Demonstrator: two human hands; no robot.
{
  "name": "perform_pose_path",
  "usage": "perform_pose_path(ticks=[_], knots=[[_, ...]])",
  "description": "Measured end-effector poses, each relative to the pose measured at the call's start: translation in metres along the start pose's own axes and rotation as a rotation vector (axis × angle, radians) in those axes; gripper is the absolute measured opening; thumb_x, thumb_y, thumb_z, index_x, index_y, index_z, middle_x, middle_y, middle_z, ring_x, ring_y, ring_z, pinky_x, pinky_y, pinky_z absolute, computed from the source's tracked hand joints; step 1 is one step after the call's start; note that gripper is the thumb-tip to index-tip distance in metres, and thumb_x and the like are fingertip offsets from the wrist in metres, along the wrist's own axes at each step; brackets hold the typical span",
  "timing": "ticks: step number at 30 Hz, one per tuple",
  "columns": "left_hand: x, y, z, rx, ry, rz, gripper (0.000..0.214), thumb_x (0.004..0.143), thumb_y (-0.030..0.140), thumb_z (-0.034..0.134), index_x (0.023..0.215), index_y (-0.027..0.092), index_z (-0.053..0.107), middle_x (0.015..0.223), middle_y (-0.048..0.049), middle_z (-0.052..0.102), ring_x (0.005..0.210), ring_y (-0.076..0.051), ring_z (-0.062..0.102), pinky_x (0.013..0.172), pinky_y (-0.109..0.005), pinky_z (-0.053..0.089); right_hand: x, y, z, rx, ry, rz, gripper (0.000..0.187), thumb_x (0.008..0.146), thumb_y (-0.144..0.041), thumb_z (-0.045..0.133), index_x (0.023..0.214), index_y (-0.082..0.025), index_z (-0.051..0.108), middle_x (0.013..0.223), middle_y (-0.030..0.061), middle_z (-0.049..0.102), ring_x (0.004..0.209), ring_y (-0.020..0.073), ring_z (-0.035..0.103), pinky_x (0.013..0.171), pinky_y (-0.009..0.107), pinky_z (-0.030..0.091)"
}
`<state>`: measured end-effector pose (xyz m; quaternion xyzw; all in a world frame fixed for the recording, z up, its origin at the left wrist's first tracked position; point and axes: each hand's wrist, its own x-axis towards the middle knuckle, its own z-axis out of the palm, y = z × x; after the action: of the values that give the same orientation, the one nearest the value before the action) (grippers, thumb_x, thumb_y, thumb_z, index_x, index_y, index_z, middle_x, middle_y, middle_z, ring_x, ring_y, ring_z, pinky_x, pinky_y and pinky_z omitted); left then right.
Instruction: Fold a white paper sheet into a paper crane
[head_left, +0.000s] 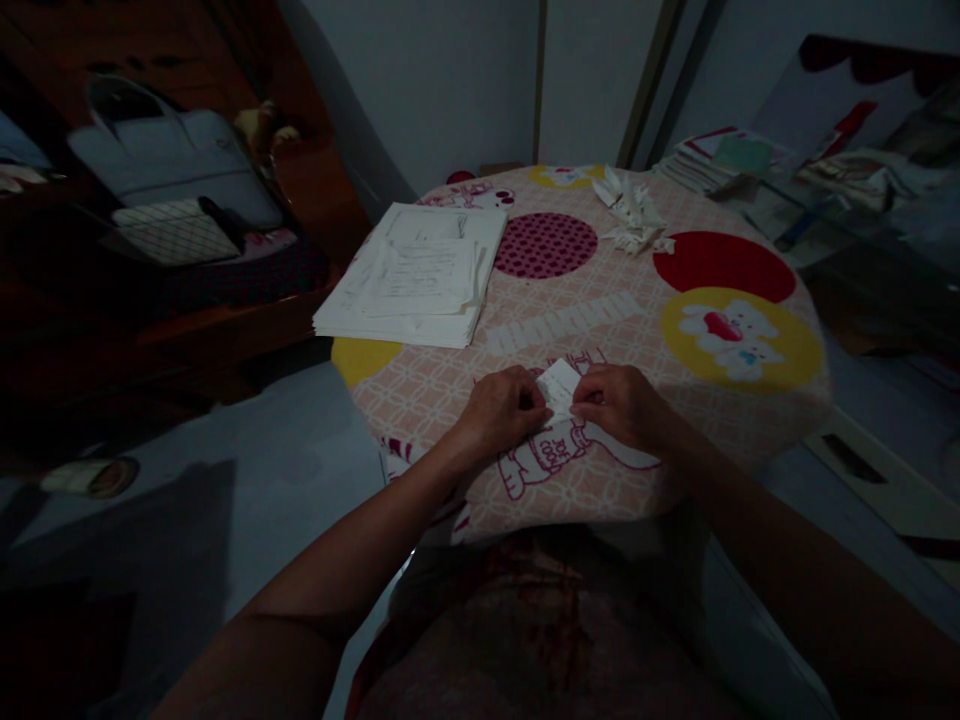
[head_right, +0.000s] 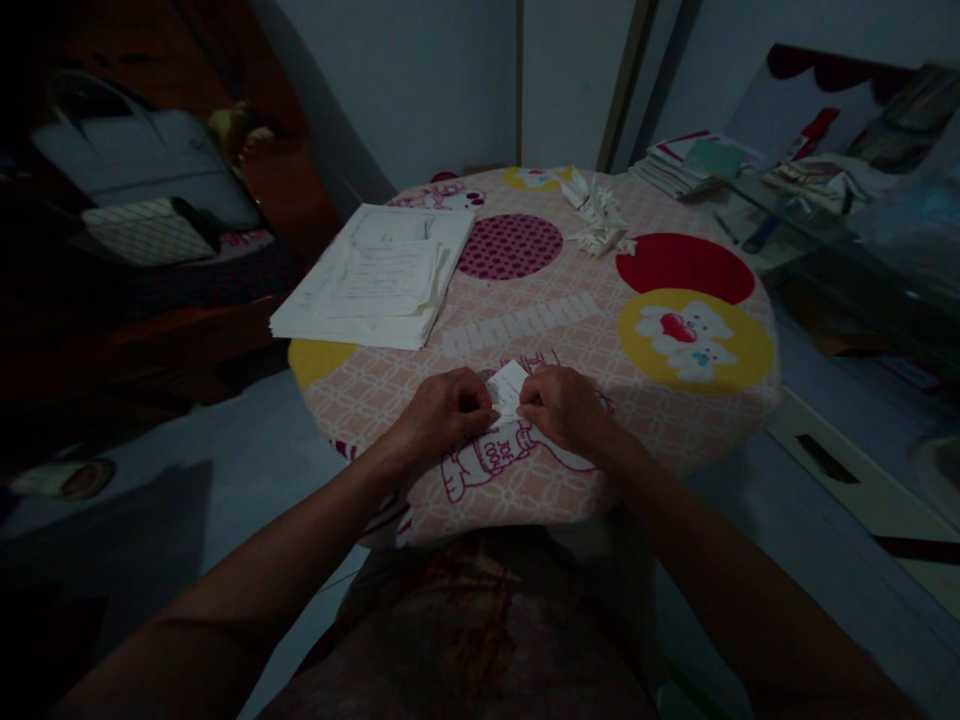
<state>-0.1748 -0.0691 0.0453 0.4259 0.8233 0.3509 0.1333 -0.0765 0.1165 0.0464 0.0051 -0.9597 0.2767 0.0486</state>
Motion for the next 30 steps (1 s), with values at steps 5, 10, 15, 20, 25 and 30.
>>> perform_pose_path(ticks=[5,10,15,20,25,30], knots=[[0.000,-0.002,0.002,0.042,0.007,0.021,0.008,0.072,0.021,0.069,0.067,0.017,0.065,0.077,-0.0021,0.061,0.068,-0.015,0.056,0.061,-0.027,0.040,0.001,0.001,0.002,0.002,0.016,0.007,0.007,0.074,-0.015,0.066,0.068,-0.015,0.068,0.071,0.0022,0.062,0.064,0.0129,0.054,0.061,0.026,0.038],[0.001,-0.003,0.003,0.051,0.011,0.023,0.007,0.072,0.020,0.069,0.067,0.017,0.065,0.076,-0.0020,0.061,0.068,-0.015,0.055,0.062,-0.028,0.041,0.002,-0.001,0.001,-0.008,0.004,0.019,0.007,0.074,-0.014,0.065,0.067,-0.015,0.068,0.070,0.0027,0.063,0.064,0.0131,0.054,0.061,0.026,0.038],[-0.001,-0.002,0.005,0.087,0.006,0.042,0.009,0.074,0.021,0.069,0.067,0.017,0.064,0.078,-0.0020,0.059,0.069,-0.016,0.055,0.063,-0.028,0.040,0.002,-0.006,0.000,-0.012,0.008,0.058,0.006,0.072,-0.013,0.066,0.066,-0.014,0.067,0.070,0.0031,0.063,0.064,0.0135,0.055,0.060,0.026,0.038],[-0.003,-0.001,0.007,0.110,0.024,0.060,0.008,0.075,0.020,0.068,0.070,0.017,0.062,0.078,-0.0015,0.058,0.071,-0.016,0.054,0.064,-0.028,0.039,0.004,-0.005,0.000,-0.006,-0.010,0.074,0.006,0.072,-0.014,0.067,0.066,-0.015,0.069,0.070,0.0028,0.065,0.064,0.0136,0.056,0.061,0.026,0.038],[-0.004,-0.001,0.006,0.065,0.026,0.059,0.009,0.074,0.017,0.068,0.068,0.017,0.061,0.077,-0.0011,0.057,0.070,-0.015,0.054,0.063,-0.028,0.039,0.009,-0.005,0.000,-0.009,-0.048,0.152,0.007,0.070,-0.013,0.068,0.064,-0.016,0.071,0.065,0.0025,0.065,0.059,0.0130,0.055,0.057,0.027,0.036],[-0.004,0.000,0.006,0.048,0.020,0.051,0.009,0.074,0.016,0.067,0.068,0.016,0.062,0.079,-0.0015,0.059,0.071,-0.014,0.055,0.064,-0.027,0.039,0.015,-0.010,-0.003,-0.020,-0.090,0.197,0.009,0.070,-0.012,0.068,0.063,-0.015,0.072,0.061,0.0028,0.065,0.057,0.0126,0.054,0.057,0.027,0.036]])
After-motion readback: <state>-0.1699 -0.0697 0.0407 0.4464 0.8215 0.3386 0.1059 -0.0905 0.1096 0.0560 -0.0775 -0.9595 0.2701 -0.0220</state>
